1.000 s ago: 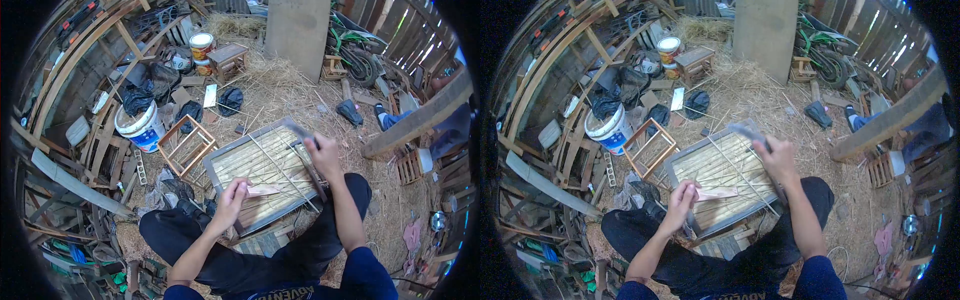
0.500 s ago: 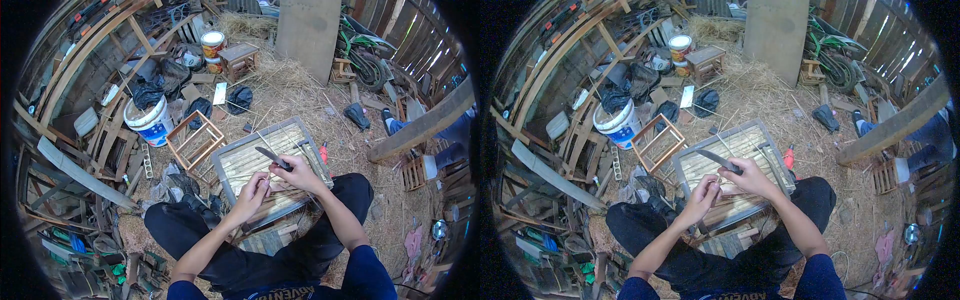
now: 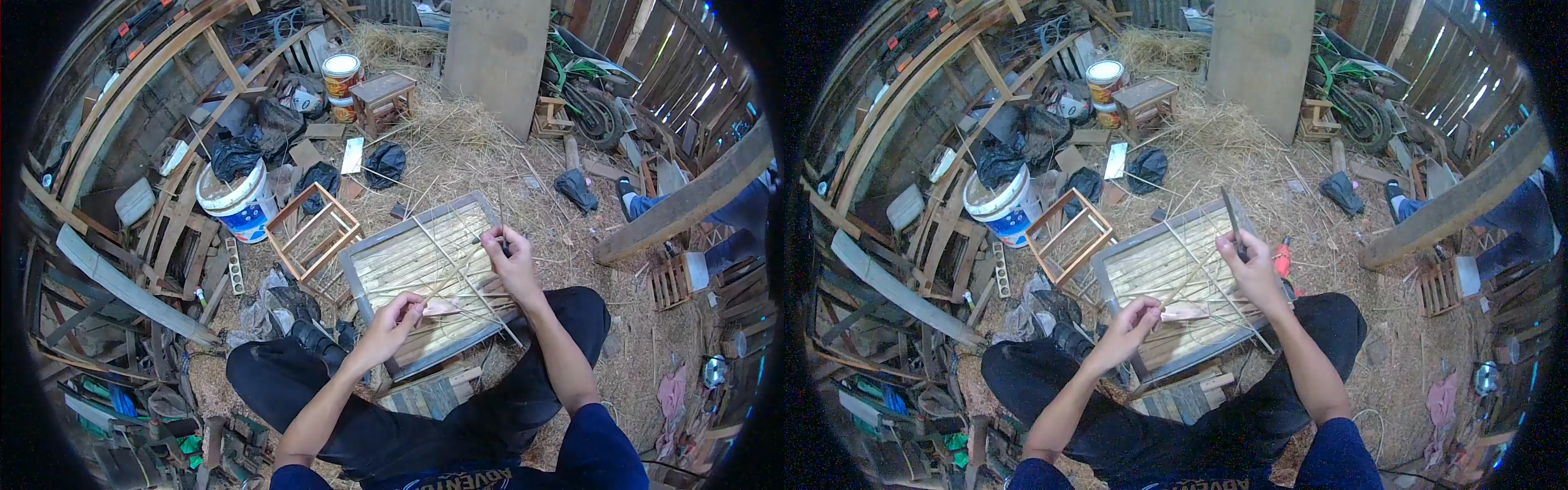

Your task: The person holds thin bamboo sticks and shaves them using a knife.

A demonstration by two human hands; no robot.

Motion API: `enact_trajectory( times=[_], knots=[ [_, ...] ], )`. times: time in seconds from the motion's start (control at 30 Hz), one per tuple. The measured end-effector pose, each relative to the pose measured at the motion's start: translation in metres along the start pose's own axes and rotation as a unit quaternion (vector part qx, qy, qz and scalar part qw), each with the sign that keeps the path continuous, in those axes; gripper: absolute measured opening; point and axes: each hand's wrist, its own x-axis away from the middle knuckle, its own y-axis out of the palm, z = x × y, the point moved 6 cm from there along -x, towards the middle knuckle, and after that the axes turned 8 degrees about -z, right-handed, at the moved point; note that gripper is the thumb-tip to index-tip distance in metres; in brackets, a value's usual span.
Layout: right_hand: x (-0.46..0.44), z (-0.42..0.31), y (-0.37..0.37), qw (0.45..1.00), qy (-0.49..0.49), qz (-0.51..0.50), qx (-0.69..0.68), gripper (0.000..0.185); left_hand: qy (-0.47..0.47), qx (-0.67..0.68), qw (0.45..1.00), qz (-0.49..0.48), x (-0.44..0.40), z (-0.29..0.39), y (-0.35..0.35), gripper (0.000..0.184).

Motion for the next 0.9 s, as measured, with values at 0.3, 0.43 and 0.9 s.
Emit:
enact_trajectory(
  times=[0.3,0.43,0.9],
  knots=[
    [0.017,-0.013,0.067,0.968,-0.037,-0.204,0.144,0.025,-0.06,0.192,0.979,-0.017,-0.004,0.012,0.008,0.021],
    [0.029,-0.016,0.095,0.938,-0.07,-0.27,0.206,0.04,-0.08,0.246,0.965,0.038,-0.005,0.011,0.004,0.012],
    [0.031,-0.022,0.097,0.898,-0.199,-0.248,0.305,0.037,-0.12,0.179,0.976,-0.029,0.002,0.009,0.002,0.011]
  ],
)
